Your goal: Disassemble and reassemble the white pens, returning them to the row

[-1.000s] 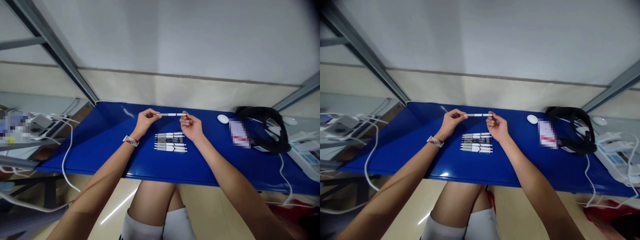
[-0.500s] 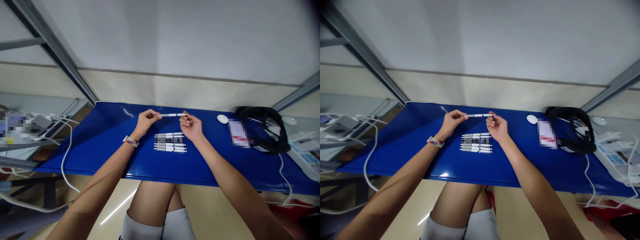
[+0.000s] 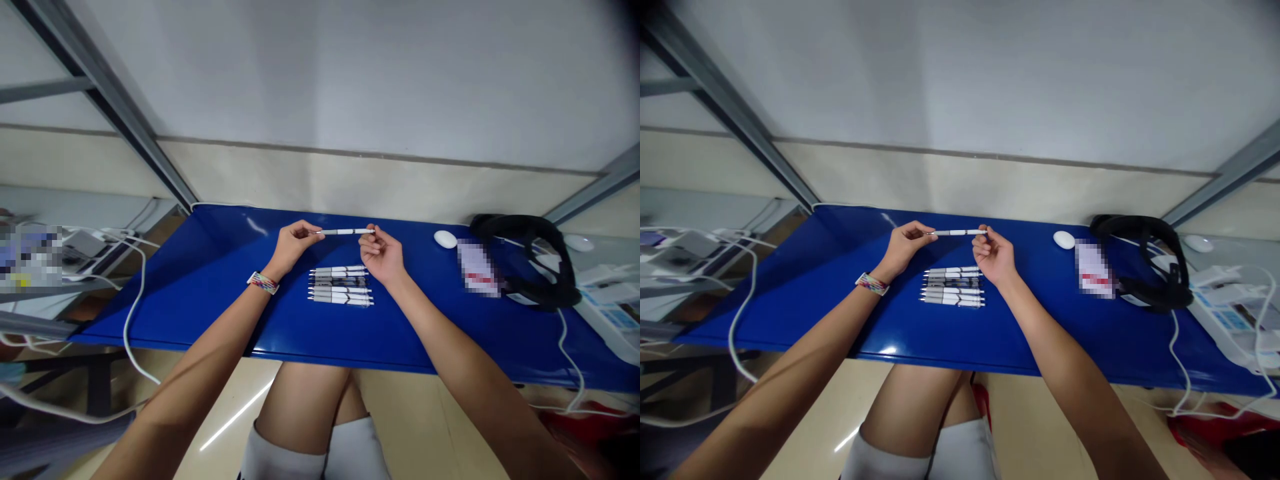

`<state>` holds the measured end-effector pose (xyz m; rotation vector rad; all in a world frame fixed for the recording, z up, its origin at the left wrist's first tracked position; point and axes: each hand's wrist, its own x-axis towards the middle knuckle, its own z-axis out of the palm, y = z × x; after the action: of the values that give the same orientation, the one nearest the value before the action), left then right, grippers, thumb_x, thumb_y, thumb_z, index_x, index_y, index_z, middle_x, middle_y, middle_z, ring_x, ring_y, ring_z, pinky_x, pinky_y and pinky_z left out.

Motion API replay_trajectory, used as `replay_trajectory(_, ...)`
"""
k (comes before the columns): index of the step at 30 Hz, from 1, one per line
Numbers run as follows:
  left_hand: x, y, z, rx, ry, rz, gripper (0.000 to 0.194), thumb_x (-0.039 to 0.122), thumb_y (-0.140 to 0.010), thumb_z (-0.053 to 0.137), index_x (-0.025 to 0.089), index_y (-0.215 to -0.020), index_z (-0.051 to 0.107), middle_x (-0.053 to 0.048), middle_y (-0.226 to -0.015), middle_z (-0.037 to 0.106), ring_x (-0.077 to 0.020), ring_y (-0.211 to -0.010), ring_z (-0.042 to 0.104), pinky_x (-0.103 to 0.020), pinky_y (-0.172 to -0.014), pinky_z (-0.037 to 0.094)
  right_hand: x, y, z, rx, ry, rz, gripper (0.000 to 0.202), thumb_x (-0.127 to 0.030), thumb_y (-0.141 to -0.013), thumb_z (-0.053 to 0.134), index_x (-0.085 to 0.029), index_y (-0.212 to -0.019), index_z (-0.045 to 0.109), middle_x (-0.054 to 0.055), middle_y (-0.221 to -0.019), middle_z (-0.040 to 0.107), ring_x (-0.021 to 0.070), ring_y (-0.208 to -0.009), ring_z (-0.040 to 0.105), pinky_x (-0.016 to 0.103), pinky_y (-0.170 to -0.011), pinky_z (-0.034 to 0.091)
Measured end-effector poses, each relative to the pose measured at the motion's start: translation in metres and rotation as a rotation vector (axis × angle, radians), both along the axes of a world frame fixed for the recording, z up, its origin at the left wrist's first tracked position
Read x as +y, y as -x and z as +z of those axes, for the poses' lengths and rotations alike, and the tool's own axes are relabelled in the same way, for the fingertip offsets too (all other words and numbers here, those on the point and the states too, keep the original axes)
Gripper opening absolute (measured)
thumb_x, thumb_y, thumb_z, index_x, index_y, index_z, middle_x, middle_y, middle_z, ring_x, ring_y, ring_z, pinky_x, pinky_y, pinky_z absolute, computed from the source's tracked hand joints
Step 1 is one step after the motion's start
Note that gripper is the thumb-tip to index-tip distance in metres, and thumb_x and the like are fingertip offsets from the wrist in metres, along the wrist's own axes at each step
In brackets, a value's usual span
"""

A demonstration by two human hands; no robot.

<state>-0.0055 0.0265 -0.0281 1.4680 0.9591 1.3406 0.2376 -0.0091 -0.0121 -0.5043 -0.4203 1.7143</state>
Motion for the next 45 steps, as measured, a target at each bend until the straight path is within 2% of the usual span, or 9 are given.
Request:
replay_trajectory(6, 0.0017, 0.0007, -0.0025, 0.019, 0.001, 0.011, 0.031, 0.042, -0.073, 0.096, 0.02, -0.089, 0.08, -0.002, -0.076, 0.074, -0.0147, -0.07, 0.063, -0.031, -0.071, 0.048, -0.0011, 0.0008, 0.0043, 0.009, 0.014, -0.012, 0.015, -0.029, -0.102, 0.067, -0.02, -0.092, 0.071, -0.005, -0.065, 0.053, 0.0051, -0.05, 0.043, 0.014, -0.044, 0.039)
replay_trajectory(11, 0.0018, 0.0007, -0.0021, 0.011, -0.007, 0.007, 0.032, 0.042, -0.073, 0.097, 0.02, -0.089, 0.08, -0.003, -0.081, 0.076, -0.0156, -0.074, 0.065, -0.032, -0.074, 0.051, -0.0007, 0.001, 0.0047, -0.035, 0.026, -0.008, 0.012, -0.022, -0.099, 0.071, -0.02, -0.087, 0.069, -0.006, -0.062, 0.051, 0.0036, -0.047, 0.04, 0.013, -0.042, 0.036)
replay_trajectory(17, 0.0025, 0.001, -0.0046, 0.017, -0.026, 0.004, 0.029, 0.04, -0.074, 0.096, 0.021, -0.09, 0.082, -0.002, -0.078, 0.075, -0.0147, -0.07, 0.063, -0.031, -0.071, 0.05, 0.0005, 0.0024, 0.0047, -0.06, 0.042, -0.034, 0.021, -0.027, -0.104, 0.069, -0.02, -0.084, 0.069, -0.007, -0.06, 0.05, 0.0024, -0.046, 0.038, 0.011, -0.04, 0.032)
replay_trajectory(22, 0.0039, 0.001, -0.0072, 0.017, -0.031, -0.002, 0.028, 0.04, -0.074, 0.096, 0.021, -0.089, 0.082, -0.003, -0.079, 0.076, -0.0152, -0.071, 0.065, -0.031, -0.072, 0.051, 0.0015, 0.0027, 0.0058, -0.088, 0.075, -0.06, 0.021, -0.035, -0.104, 0.072, -0.021, -0.088, 0.072, -0.007, -0.06, 0.052, 0.0033, -0.047, 0.041, 0.013, -0.04, 0.035)
replay_trajectory(28, 0.0026, 0.0013, -0.0042, 0.011, -0.018, 0.007, 0.028, 0.04, -0.074, 0.096, 0.021, -0.089, 0.082, -0.003, -0.081, 0.077, -0.0152, -0.072, 0.065, -0.031, -0.073, 0.051, 0.0025, 0.0024, 0.0068, -0.056, 0.083, -0.041, 0.027, -0.04, -0.105, 0.069, -0.019, -0.089, 0.072, -0.007, -0.06, 0.052, 0.0016, -0.046, 0.042, 0.009, -0.04, 0.035)
replay_trajectory(34, 0.0013, 0.0006, -0.002, 0.01, -0.013, -0.002, 0.03, 0.041, -0.073, 0.097, 0.02, -0.088, 0.081, -0.004, -0.083, 0.078, -0.016, -0.075, 0.067, -0.032, -0.075, 0.053, 0.0038, 0.0019, 0.0036, -0.084, 0.039, -0.034, 0.022, -0.036, -0.099, 0.078, -0.021, -0.086, 0.07, -0.008, -0.058, 0.051, 0.0011, -0.045, 0.041, 0.009, -0.039, 0.034)
replay_trajectory(40, 0.0019, 0.0003, -0.0044, 0.01, -0.018, -0.012, 0.027, 0.039, -0.073, 0.096, 0.021, -0.088, 0.082, -0.003, -0.082, 0.077, -0.0155, -0.072, 0.065, -0.032, -0.072, 0.052, 0.0042, 0.0017, 0.0026, -0.088, 0.099, -0.072, 0.023, -0.037, -0.102, 0.074, -0.02, -0.086, 0.072, -0.007, -0.059, 0.052, 0.0023, -0.046, 0.041, 0.011, -0.039, 0.035)
replay_trajectory(43, 0.0025, 0.0014, -0.0036, 0.013, -0.021, -0.003, 0.027, 0.039, -0.074, 0.096, 0.021, -0.089, 0.082, -0.003, -0.08, 0.076, -0.0151, -0.071, 0.064, -0.031, -0.071, 0.051, 0.0046, 0.0009, 0.0022, -0.088, 0.103, -0.07, 0.028, -0.045, -0.101, 0.073, -0.02, -0.091, 0.075, -0.006, -0.061, 0.054, 0.0041, -0.048, 0.044, 0.014, -0.041, 0.038)
replay_trajectory(45, 0.003, 0.0028, -0.0023, 0.008, -0.027, 0.011, 0.027, 0.039, -0.074, 0.096, 0.021, -0.088, 0.081, -0.002, -0.078, 0.075, -0.0147, -0.07, 0.063, -0.03, -0.069, 0.049, 0.0049, 0.0004, 0.0005, -0.155, 0.05, -0.069, 0.028, -0.047, -0.095, 0.078, -0.019, -0.098, 0.079, -0.004, -0.066, 0.061, 0.0053, -0.052, 0.048, 0.016, -0.044, 0.042)
